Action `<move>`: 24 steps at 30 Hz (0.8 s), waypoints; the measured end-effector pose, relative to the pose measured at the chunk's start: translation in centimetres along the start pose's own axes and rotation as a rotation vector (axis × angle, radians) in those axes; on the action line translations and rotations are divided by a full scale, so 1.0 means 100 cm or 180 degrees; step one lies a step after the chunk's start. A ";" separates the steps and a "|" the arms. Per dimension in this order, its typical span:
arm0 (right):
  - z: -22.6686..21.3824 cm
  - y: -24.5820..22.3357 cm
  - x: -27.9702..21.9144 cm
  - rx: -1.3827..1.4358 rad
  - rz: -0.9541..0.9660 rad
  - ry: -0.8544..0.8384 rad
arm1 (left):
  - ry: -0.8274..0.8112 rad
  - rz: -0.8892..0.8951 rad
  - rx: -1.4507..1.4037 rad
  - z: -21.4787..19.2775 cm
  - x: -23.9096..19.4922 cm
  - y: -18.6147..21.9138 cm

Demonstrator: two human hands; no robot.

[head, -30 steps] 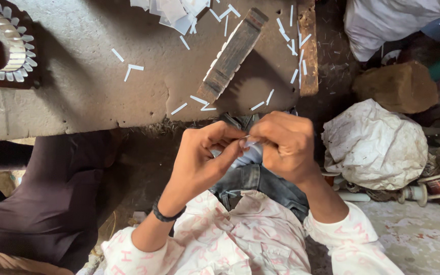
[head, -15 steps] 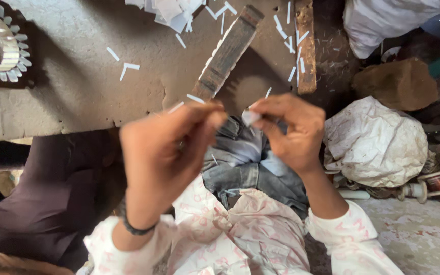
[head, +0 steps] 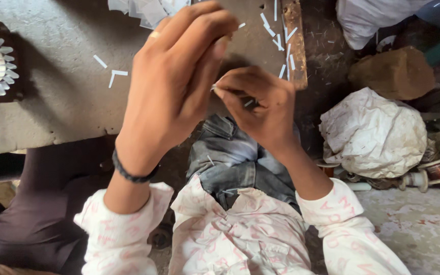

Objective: The person folds small white insulation strips by hand and inserts them into the slots of a motor stator and a red coil component. They use a flat metal tool to push the strips into place and move parts across the workbench.

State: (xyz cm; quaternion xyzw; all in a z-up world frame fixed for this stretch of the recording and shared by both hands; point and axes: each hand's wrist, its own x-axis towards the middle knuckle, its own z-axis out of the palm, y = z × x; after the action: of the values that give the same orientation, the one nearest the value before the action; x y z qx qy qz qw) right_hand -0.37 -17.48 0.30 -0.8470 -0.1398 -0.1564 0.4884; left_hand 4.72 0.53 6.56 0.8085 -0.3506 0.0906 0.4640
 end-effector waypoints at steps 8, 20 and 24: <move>0.009 -0.001 0.002 -0.0178 -0.0099 0.0153 | 0.0298 -0.0101 0.0077 0.000 -0.025 0.008; 0.013 -0.006 -0.014 -0.0118 0.0225 0.0215 | 0.0423 -0.1029 0.0536 0.011 -0.053 0.004; 0.017 0.001 -0.014 -0.0264 0.0027 0.0173 | 0.0281 -0.1078 0.0758 0.011 -0.055 0.003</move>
State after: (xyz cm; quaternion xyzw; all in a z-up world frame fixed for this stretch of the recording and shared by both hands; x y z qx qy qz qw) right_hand -1.42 -16.19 -1.16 -0.8626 -0.1164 -0.1829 0.4571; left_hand 0.23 2.23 3.57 0.9002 -0.1759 0.0874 0.3886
